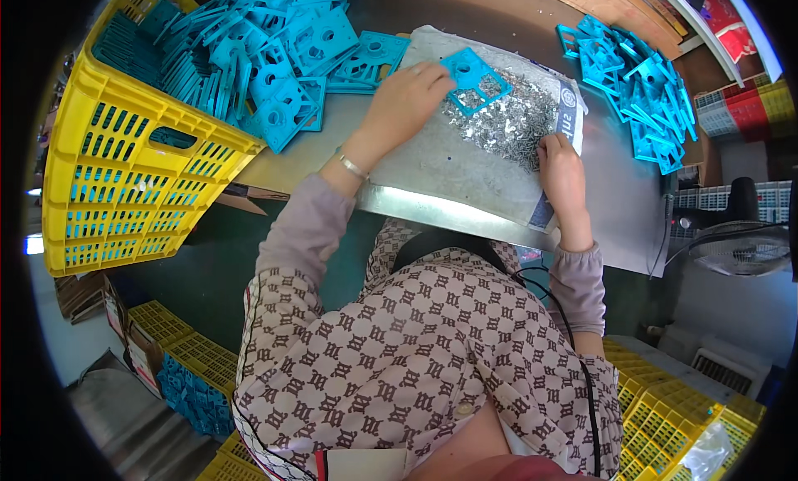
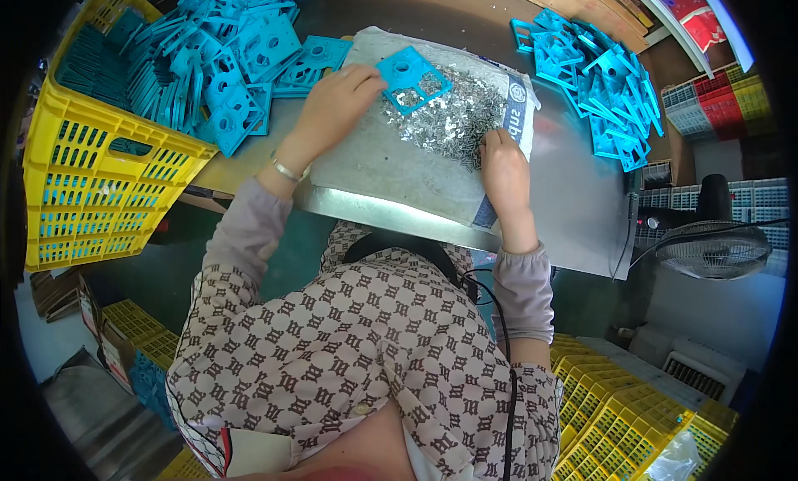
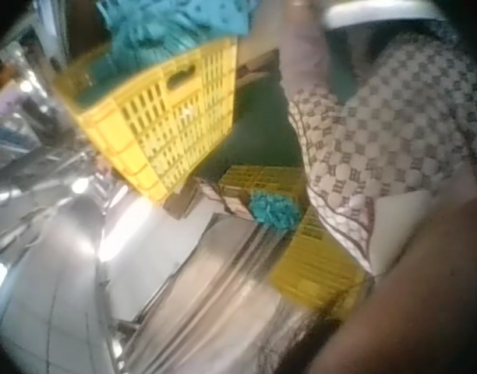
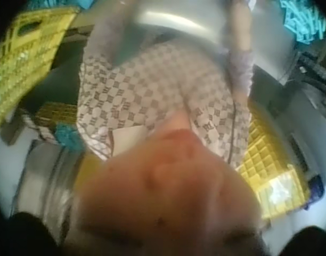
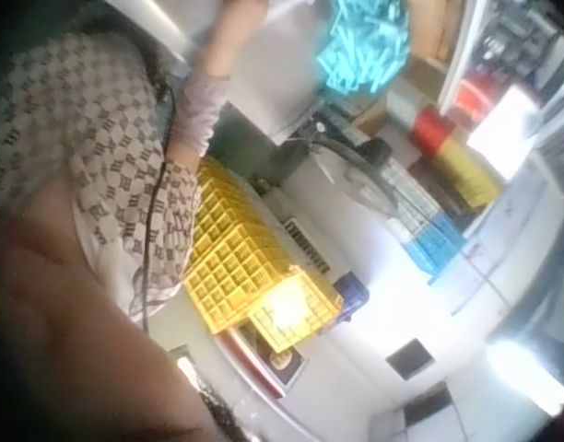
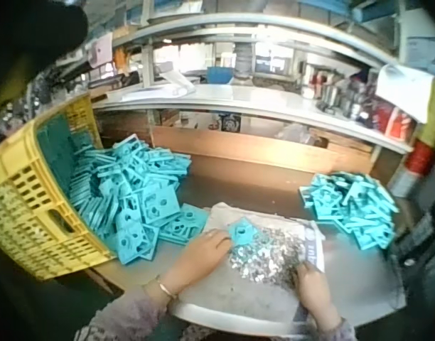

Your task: Assembling small metal components into blue plastic housings at a workstation.

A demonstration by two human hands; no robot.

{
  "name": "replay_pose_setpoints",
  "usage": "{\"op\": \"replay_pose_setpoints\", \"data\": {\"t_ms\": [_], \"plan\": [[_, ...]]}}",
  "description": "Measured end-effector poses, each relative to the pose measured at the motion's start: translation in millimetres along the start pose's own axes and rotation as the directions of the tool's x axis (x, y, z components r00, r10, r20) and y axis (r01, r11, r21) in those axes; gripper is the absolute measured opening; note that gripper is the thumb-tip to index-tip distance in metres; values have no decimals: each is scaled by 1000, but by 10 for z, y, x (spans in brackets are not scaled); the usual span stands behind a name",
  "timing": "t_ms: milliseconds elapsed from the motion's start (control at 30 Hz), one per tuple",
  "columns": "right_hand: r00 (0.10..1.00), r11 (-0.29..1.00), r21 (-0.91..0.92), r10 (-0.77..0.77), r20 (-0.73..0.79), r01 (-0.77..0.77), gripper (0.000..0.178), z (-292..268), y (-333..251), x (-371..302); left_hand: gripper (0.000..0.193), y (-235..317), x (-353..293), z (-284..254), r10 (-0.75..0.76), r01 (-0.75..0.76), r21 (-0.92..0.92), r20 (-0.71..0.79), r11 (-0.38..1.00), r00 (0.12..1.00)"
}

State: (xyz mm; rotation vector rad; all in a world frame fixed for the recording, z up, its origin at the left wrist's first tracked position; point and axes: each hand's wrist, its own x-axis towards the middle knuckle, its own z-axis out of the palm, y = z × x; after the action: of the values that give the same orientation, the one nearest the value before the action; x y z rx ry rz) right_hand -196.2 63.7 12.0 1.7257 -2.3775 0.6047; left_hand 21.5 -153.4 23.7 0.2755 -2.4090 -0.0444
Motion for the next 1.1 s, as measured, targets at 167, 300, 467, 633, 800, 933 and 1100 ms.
{"op": "replay_pose_setpoints", "data": {"t_ms": [167, 300, 467, 633, 800, 933, 1100], "plan": [[1000, 995, 96, -15, -22, 17, 5, -46, -36, 0, 28, -265, 416, 417, 40, -34, -51, 109, 998, 993], [998, 987, 158, 12, -61, -3, 6, -117, -63, -52, 27, -392, 534, 472, -30, 99, -131, 451, 986, 892], [976, 946, 294, 179, -125, -136, 6, -135, -17, -91, 25, -139, 345, 62, -157, 181, -154, 153, 971, 976], [968, 935, 334, 183, -169, -118, 7, -121, -12, -64, 28, 306, -39, -171, -413, 417, -20, 101, 909, 905], [965, 926, 360, 190, -182, -115, 7, -131, -53, -74, 33, 559, -243, -60, -570, 558, 116, 145, 821, 809], [971, 925, 367, 168, -168, -96, 7, -141, -48, -74, 29, 639, -103, 17, -593, 576, 166, 78, 800, 801], [968, 916, 395, 161, -193, -73, 7, -154, -80, -73, 21, 538, 321, 573, -261, 276, -330, 89, 903, 961]]}}
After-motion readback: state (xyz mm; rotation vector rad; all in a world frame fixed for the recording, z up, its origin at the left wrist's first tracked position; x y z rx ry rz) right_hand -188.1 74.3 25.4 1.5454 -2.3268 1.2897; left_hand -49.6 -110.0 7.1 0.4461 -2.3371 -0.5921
